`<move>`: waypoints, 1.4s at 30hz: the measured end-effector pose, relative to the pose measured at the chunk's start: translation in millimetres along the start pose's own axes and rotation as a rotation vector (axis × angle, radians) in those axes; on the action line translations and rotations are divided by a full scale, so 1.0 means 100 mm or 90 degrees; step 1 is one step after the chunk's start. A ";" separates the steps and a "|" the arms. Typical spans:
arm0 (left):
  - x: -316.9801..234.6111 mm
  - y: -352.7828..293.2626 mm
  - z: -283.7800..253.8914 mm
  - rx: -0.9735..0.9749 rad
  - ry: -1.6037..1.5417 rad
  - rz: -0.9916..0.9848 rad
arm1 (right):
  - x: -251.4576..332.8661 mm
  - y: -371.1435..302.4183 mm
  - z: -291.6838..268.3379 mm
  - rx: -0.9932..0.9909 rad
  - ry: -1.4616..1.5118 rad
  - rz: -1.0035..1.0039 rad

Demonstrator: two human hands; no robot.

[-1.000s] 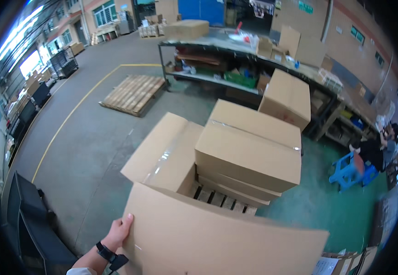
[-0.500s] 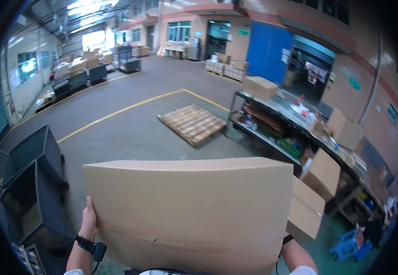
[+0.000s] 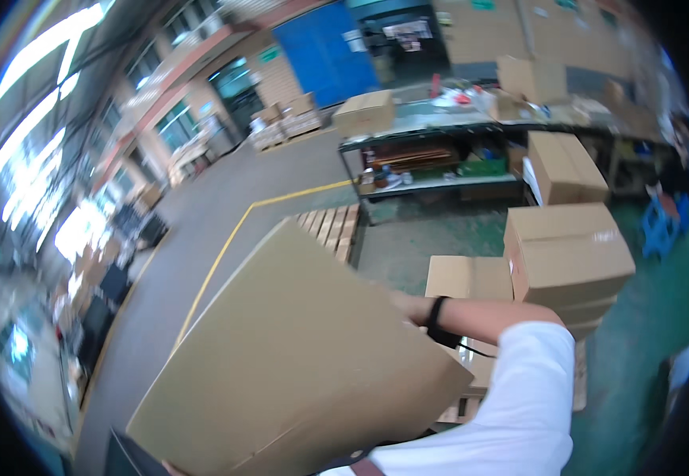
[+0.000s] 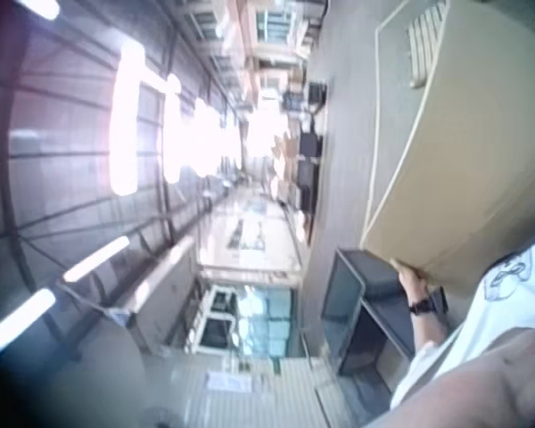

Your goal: The person assembles a cardboard box, opens it, and places a tray of individually wrapped items inside. They then adjust the items within the tray and handle red plastic bags from a nearby box.

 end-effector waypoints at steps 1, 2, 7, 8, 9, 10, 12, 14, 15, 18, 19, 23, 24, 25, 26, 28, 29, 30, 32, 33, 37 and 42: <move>-0.08 0.18 0.25 0.007 0.011 0.006 | 0.07 0.35 -0.07 -0.003 -0.005 -0.021; -0.16 0.36 0.49 0.017 0.017 0.012 | 0.10 0.71 -0.12 -0.006 0.000 -0.037; -0.55 1.35 1.68 0.048 0.067 0.039 | -0.19 2.48 -0.23 0.015 0.252 0.109; -0.64 1.54 1.85 0.046 0.073 0.043 | -0.14 2.79 -0.27 -0.001 0.212 0.093; -0.69 1.74 2.06 0.049 0.077 0.041 | -0.07 3.09 -0.36 -0.023 0.168 0.074; -0.71 1.97 2.31 0.060 0.079 0.036 | -0.02 3.34 -0.51 -0.051 0.119 0.057; -0.70 2.43 2.90 0.092 0.083 0.021 | -0.33 4.08 -1.01 -0.101 0.139 0.035; -0.67 2.90 3.46 0.126 0.084 0.012 | -0.63 4.55 -1.41 -0.139 0.188 0.022; -0.75 3.12 3.69 0.127 0.091 0.026 | -0.52 4.64 -1.36 -0.038 0.283 -0.001; -0.63 3.79 4.74 0.213 0.097 0.001 | -0.61 4.71 -2.00 -0.161 0.192 0.009; -0.58 3.99 5.10 0.246 0.100 -0.003 | -0.61 4.62 -2.22 -0.184 0.187 0.029; -0.31 4.59 6.76 0.420 0.094 0.018 | -0.58 4.31 -3.10 -0.296 0.185 0.095; -0.17 4.69 7.29 0.466 0.082 0.021 | -0.55 4.24 -3.32 -0.327 0.181 0.110; -0.04 4.72 7.78 0.511 0.068 0.032 | -0.54 4.20 -3.56 -0.355 0.181 0.117; 0.08 4.72 8.21 0.529 0.088 0.020 | -0.55 4.17 -3.78 -0.379 0.185 0.124; 0.42 4.66 9.09 0.570 0.125 -0.004 | -0.57 4.05 -4.32 -0.436 0.183 0.140; 0.63 4.76 9.50 0.579 0.132 -0.008 | -0.54 4.06 -4.60 -0.453 0.182 0.138; 0.71 4.70 9.94 0.587 0.134 -0.008 | -0.56 4.06 -4.89 -0.472 0.186 0.141; 0.90 4.50 10.69 0.597 0.146 -0.021 | -0.51 4.14 -5.47 -0.493 0.183 0.148; 0.96 4.44 11.00 0.621 0.148 -0.002 | -0.49 4.18 -5.75 -0.502 0.183 0.150; 1.10 4.06 12.19 0.592 0.172 -0.005 | -0.34 4.51 -6.96 -0.519 0.170 0.154; 1.21 3.93 13.50 0.579 0.073 0.000 | -0.27 5.15 -8.38 -0.511 0.154 0.142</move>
Point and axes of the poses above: each hand's wrist, its own y-axis towards the middle knuckle, its own z-axis out of the palm, x = y × z, the point moved 6 cm from there along y, towards the middle knuckle, and after that the axes turned 2 degrees about -x, right-handed, at the moved point
